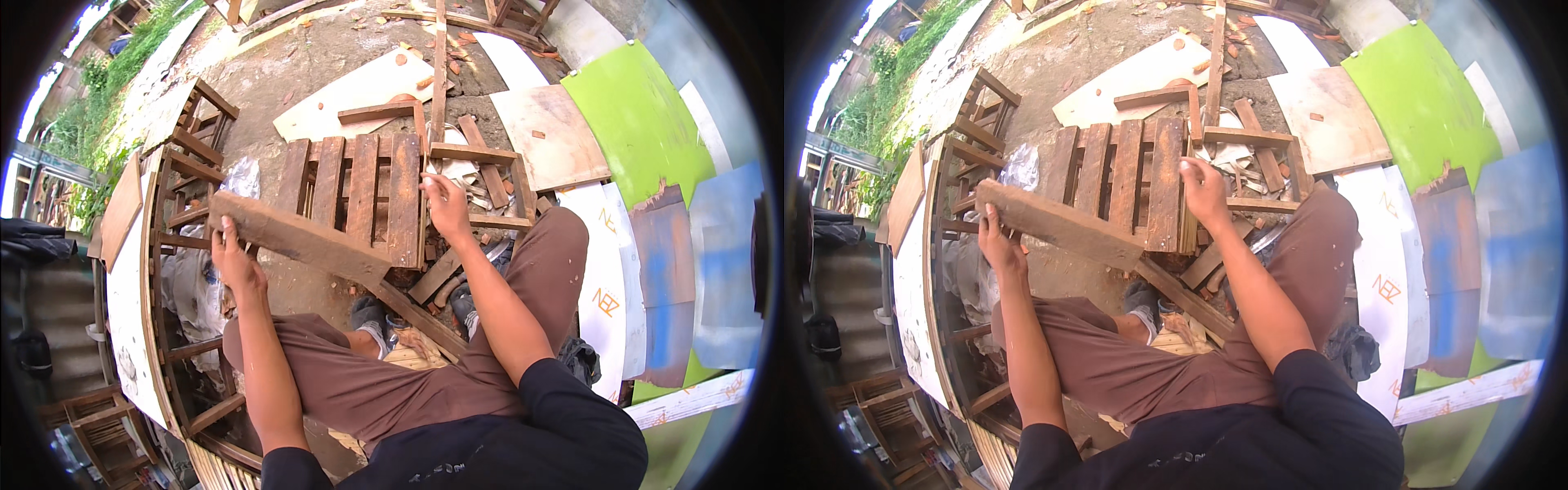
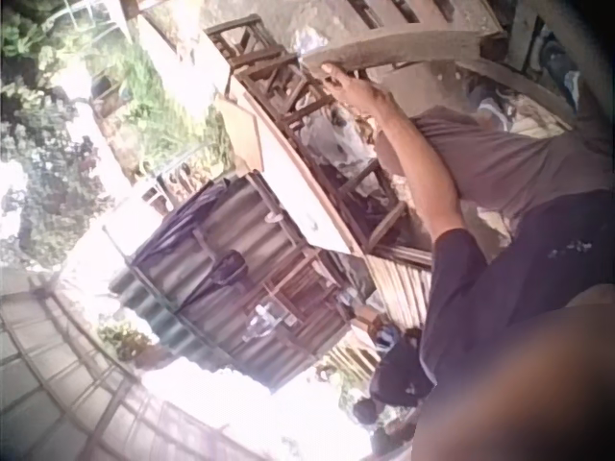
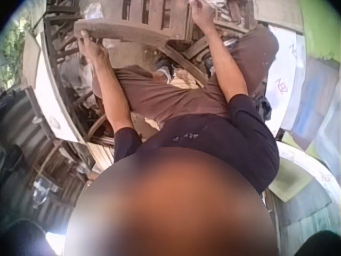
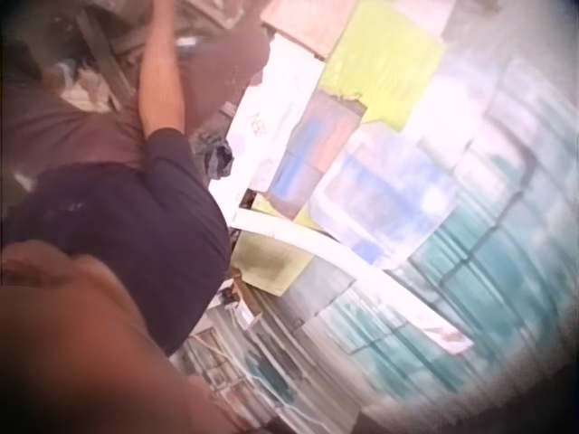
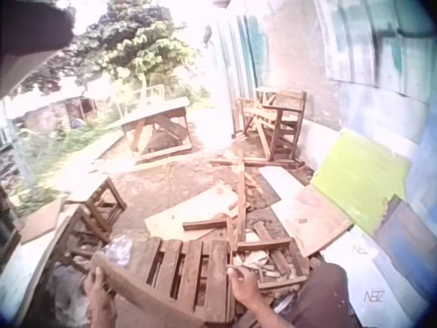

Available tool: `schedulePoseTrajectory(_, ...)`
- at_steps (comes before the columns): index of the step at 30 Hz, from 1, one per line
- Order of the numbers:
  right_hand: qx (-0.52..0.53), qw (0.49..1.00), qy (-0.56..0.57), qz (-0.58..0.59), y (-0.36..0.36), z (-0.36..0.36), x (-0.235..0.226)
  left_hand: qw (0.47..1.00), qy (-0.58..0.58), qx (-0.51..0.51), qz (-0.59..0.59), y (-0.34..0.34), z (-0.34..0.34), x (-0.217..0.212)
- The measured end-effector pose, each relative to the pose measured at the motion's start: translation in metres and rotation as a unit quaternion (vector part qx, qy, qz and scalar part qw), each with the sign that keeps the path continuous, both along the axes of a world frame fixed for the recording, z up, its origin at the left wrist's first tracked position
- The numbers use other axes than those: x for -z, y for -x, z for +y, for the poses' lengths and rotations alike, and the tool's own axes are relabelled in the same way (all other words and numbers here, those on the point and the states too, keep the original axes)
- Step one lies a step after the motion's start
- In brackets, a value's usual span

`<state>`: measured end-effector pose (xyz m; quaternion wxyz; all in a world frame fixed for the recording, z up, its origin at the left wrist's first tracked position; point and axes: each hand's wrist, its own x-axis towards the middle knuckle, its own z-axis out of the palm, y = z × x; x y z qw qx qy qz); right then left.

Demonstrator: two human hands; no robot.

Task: The person sits cross-legged on the ground and uses a machete to pry apart wooden pallet slats. They repeatedly strike the joints to separate the pieces, then lift and inspect the separated slats.

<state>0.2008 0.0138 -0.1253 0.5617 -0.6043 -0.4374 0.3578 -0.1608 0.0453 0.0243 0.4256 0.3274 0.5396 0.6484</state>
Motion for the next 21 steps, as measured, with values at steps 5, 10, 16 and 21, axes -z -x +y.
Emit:
schedulePoseTrajectory(5, -0.261, 0.959, -0.004, -0.110, 0.014, -0.041, -0.100, 0.994, -0.055, 0.086, 0.029, -0.063, -0.019, -0.012)
schedulePoseTrajectory(10, -0.146, 0.989, -0.015, 0.034, -0.027, -0.106, -0.131, 0.992, -0.070, 0.099, 0.035, -0.087, -0.064, -0.040)
schedulePoseTrajectory(16, 0.036, 0.985, -0.099, 0.136, -0.053, -0.149, -0.139, 0.987, -0.128, 0.083, 0.041, -0.056, -0.074, -0.028)
schedulePoseTrajectory(21, 0.110, 0.981, -0.122, 0.103, -0.057, -0.188, -0.164, 0.993, -0.118, 0.015, 0.015, -0.024, -0.037, -0.012)
